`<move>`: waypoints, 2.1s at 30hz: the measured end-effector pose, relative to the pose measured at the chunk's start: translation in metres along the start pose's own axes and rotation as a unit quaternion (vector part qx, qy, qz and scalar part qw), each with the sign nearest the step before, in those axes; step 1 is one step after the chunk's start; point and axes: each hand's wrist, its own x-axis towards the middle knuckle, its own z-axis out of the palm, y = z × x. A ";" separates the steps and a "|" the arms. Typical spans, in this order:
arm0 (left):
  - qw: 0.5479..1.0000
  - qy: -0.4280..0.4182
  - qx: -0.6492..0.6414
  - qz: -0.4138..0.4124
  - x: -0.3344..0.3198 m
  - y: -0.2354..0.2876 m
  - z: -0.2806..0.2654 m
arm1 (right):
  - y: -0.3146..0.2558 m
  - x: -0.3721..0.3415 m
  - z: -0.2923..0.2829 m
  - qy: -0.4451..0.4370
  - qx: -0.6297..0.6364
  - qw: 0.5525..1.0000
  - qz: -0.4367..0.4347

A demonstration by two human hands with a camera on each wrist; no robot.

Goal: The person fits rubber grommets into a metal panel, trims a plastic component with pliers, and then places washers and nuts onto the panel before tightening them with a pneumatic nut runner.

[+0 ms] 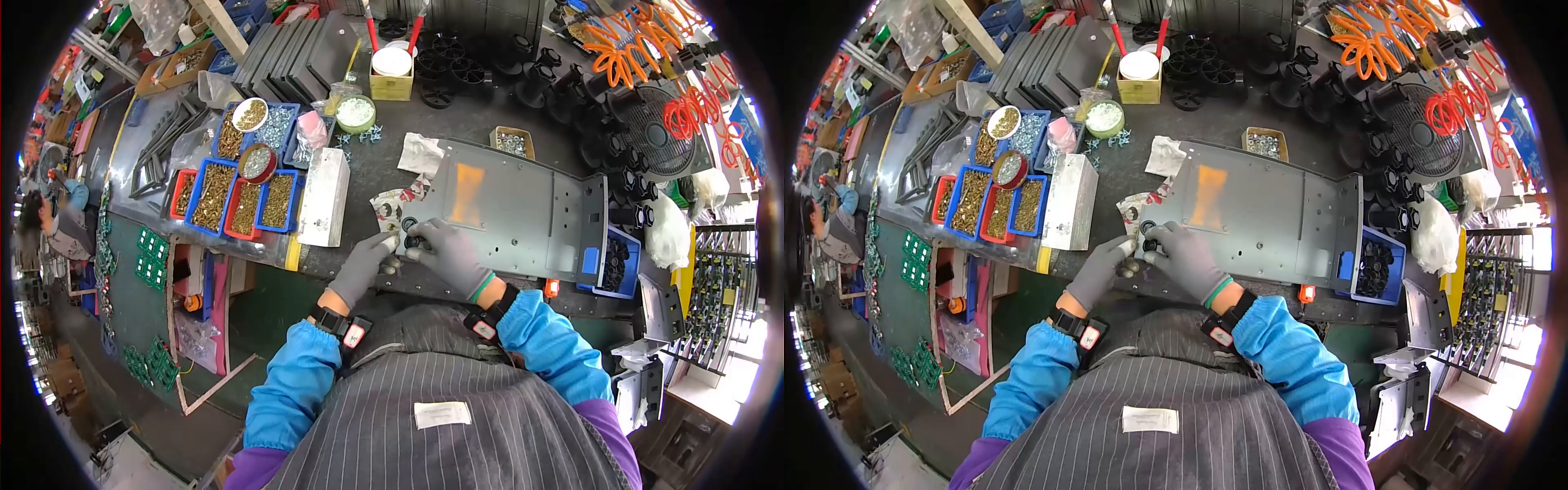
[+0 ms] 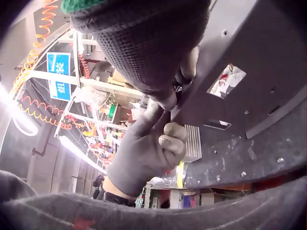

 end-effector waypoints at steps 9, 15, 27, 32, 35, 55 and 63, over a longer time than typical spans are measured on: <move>0.999 -0.019 -0.025 -0.005 0.004 -0.003 -0.002 | 0.003 0.003 0.006 0.006 -0.009 1.000 0.012; 0.999 -0.032 -0.036 -0.023 0.001 0.004 -0.001 | -0.006 0.014 0.001 -0.023 -0.012 0.999 0.046; 0.993 -0.062 -0.097 -0.029 0.009 -0.003 -0.004 | 0.005 0.007 0.010 0.037 0.021 0.998 0.045; 0.992 -0.078 -0.091 -0.036 0.008 0.001 -0.006 | -0.003 0.025 -0.016 -0.100 -0.009 0.990 0.097; 0.992 -0.083 -0.079 -0.044 0.008 0.007 -0.006 | 0.001 0.049 -0.013 -0.115 -0.117 0.982 0.098; 0.971 -0.117 0.208 -0.028 0.017 0.026 -0.011 | 0.010 0.021 -0.032 -0.155 -0.088 0.984 -0.030; 0.963 0.131 0.203 0.118 -0.031 0.137 -0.092 | -0.029 0.011 -0.110 -0.163 -0.011 0.986 -0.037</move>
